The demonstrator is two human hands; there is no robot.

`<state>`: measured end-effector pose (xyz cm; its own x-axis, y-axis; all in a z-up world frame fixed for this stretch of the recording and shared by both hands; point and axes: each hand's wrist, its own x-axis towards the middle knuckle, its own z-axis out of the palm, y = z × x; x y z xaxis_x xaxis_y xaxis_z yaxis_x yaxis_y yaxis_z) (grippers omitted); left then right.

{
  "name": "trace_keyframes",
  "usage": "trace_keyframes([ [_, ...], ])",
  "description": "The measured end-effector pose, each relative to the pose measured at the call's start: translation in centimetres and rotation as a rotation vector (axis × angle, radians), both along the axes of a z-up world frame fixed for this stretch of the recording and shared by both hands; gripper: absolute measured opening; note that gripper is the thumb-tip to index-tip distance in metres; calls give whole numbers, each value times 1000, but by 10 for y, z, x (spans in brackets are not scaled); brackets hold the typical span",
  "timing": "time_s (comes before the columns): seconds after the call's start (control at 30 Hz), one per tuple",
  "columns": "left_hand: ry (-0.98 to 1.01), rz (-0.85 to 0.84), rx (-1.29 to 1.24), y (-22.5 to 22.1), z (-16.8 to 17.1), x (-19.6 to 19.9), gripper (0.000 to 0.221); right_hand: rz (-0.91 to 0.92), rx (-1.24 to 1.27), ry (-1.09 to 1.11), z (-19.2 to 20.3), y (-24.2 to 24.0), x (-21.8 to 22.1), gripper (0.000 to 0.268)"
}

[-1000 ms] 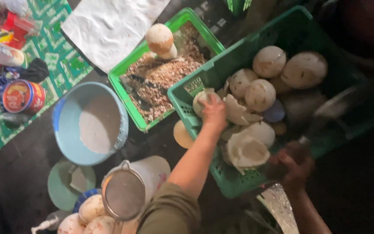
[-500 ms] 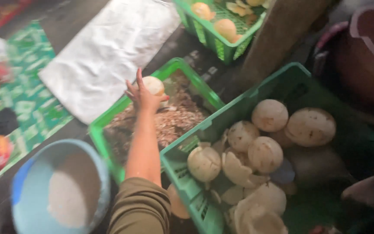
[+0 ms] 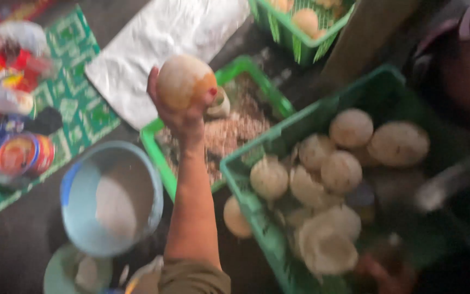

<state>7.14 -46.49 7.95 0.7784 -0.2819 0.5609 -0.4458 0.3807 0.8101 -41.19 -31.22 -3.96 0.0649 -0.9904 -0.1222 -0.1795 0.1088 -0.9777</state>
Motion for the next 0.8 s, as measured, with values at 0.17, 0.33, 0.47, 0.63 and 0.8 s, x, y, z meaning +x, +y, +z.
trace_keyframes([
  [0.17, 55, 175, 563, 38, -62, -2, 94, -103, 108, -172, -69, -7, -19, 52],
  [0.33, -221, -474, 701, 70, -49, -113, 103, -130, 81, -328, -47, -13, 7, 36],
  [0.47, -687, -237, 882, 55, -77, -107, 107, -297, 151, 97, -34, -56, 39, 37],
  [0.63, -734, -319, 1441, 46, -192, -11, 44, -72, -503, 846, 9, -107, 76, 64],
  [0.8, -524, -357, 1706, 45, -182, -34, 35, 175, -762, 418, 93, -233, 206, 31],
])
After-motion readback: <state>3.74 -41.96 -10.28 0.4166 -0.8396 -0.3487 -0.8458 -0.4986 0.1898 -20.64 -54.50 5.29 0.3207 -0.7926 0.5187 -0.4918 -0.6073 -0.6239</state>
